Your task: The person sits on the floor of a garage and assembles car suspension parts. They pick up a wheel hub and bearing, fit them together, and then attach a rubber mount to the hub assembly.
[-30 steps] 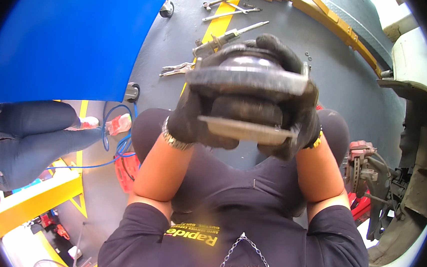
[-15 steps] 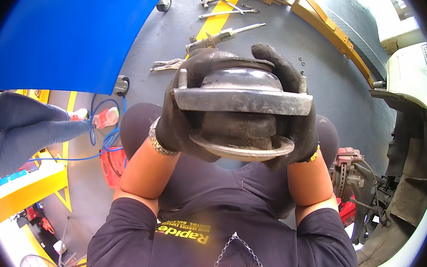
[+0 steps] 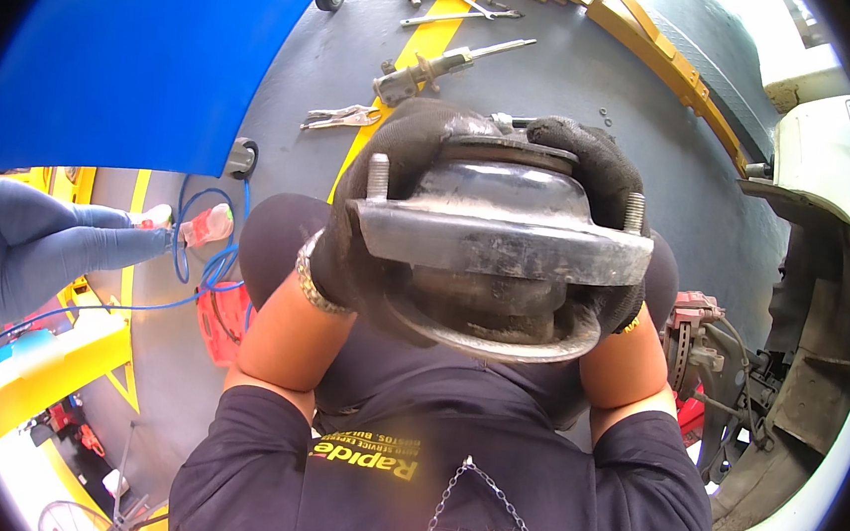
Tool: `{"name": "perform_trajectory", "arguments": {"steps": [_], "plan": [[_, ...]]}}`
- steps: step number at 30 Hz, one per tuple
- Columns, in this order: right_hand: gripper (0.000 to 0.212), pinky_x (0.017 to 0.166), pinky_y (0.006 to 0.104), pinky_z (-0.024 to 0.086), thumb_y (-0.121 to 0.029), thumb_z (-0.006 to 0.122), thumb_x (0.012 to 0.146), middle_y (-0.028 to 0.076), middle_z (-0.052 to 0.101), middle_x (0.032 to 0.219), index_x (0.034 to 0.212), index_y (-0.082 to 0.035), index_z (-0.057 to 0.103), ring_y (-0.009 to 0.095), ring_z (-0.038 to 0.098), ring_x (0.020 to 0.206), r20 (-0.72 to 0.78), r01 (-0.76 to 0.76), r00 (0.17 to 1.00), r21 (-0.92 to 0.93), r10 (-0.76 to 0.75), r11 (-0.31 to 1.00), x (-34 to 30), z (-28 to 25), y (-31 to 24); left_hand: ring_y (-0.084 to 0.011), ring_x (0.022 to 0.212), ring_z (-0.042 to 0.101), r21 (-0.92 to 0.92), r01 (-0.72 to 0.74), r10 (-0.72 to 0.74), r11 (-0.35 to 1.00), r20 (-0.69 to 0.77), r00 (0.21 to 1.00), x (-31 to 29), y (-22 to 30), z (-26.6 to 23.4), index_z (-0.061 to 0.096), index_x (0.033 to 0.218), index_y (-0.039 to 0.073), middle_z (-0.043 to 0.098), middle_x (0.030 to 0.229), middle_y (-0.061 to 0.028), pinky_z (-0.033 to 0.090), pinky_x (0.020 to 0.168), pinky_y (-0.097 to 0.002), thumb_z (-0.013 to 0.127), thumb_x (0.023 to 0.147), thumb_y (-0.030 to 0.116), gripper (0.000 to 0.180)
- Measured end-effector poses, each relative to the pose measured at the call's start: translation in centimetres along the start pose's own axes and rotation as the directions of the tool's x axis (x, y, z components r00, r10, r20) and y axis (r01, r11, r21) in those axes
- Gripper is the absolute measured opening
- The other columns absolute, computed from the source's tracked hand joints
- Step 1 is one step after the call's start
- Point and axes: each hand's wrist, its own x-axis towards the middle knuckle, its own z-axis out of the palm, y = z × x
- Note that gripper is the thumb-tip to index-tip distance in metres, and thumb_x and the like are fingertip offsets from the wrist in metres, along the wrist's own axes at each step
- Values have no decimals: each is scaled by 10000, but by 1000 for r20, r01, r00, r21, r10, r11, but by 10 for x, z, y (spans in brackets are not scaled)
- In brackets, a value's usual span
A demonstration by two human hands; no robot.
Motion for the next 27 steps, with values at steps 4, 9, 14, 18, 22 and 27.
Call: {"name": "perform_trajectory", "arguments": {"steps": [4, 9, 14, 18, 22, 27], "plan": [[804, 1091, 470, 465, -434, 861, 750, 200, 608, 1362, 1359, 15, 588, 334, 600, 1256, -1, 18, 1000, -26, -18, 1000, 3, 6, -2, -373, 1137, 640, 23, -90, 88, 996, 49, 995, -2, -12, -11, 571, 1336, 6, 647, 1237, -208, 504, 995, -485, 870, 752, 309, 723], [779, 1070, 491, 490, -225, 905, 710, 230, 589, 1394, 1387, -30, 572, 389, 608, 1259, 195, 268, 956, -282, -219, 921, 14, -7, 2, -377, 1179, 636, 175, -214, 213, 961, 25, 977, 1, 1, -11, 631, 1262, 17, 631, 1255, -204, 504, 1024, -485, 872, 766, 218, 587], [600, 1059, 520, 511, -183, 818, 843, 287, 532, 1445, 1379, -80, 571, 438, 588, 1286, 239, 308, 943, -369, -231, 877, 21, -11, -2, -382, 1203, 633, 270, -222, 205, 937, 92, 975, 2, 7, -20, 629, 1295, 7, 616, 1292, -217, 501, 1038, -480, 903, 721, 209, 667], [709, 1042, 506, 515, -272, 912, 701, 218, 591, 1388, 1331, -79, 648, 406, 610, 1257, 161, 297, 953, -335, -256, 894, 19, -6, 2, -404, 1225, 628, 169, -31, 31, 985, 0, 1000, -3, 15, -17, 590, 1348, -12, 603, 1339, -239, 504, 1045, -488, 887, 753, 243, 712], [620, 983, 548, 538, -241, 880, 698, 196, 616, 1357, 1279, -147, 686, 425, 649, 1191, 185, 479, 877, -357, -442, 802, 20, -11, 11, -423, 1232, 626, 101, -152, 150, 983, 21, 988, -10, 6, -18, 574, 1360, -4, 597, 1360, -241, 511, 1044, -500, 836, 822, 230, 643], [553, 992, 546, 532, -281, 825, 761, 168, 657, 1302, 1268, -109, 689, 401, 662, 1167, 249, 457, 889, -535, -385, 710, 17, -23, -4, -420, 1227, 627, 326, -249, 228, 912, 101, 968, -12, 20, -24, 564, 1369, 75, 604, 1352, -218, 520, 1033, -508, 825, 819, 261, 636]]}}
